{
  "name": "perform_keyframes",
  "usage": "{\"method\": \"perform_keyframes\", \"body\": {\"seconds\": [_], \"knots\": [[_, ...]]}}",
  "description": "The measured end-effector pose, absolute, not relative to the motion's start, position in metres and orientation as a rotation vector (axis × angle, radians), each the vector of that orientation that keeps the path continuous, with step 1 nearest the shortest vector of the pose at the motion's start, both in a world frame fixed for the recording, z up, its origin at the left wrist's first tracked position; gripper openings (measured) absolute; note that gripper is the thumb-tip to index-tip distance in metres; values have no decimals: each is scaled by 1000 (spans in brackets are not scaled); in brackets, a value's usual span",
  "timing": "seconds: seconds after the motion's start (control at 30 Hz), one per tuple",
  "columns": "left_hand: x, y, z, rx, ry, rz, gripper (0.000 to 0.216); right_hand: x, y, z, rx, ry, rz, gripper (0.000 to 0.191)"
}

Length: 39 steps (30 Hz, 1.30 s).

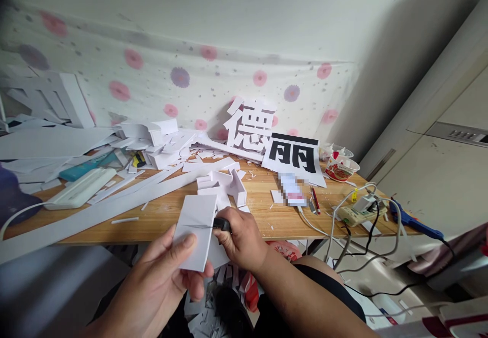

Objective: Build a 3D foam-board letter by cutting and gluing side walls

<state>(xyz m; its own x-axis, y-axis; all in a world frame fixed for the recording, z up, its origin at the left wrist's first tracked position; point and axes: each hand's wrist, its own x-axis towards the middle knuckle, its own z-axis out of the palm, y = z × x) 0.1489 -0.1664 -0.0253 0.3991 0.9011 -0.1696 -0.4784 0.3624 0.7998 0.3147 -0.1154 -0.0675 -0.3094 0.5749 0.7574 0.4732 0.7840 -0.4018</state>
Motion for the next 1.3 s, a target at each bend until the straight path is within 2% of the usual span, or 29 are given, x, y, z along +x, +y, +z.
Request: {"method": "perform_keyframes", "body": {"seconds": [0.23,0.43,0.67,1.3], "knots": [[154,-165,-24,686,653,1053,27,310,-119,-66,-788,-1880,134,30],[129,-134,-22,691,794,1331,29,326,-113,-68,-810,-1371,525,23],[122,-139,-25,1109,948,1179,42,329,-116,-66,-891,-1665,696,28],[139,-151,-15,932,729,980,23,321,-120,-54,-848,-1887,209,19]]}}
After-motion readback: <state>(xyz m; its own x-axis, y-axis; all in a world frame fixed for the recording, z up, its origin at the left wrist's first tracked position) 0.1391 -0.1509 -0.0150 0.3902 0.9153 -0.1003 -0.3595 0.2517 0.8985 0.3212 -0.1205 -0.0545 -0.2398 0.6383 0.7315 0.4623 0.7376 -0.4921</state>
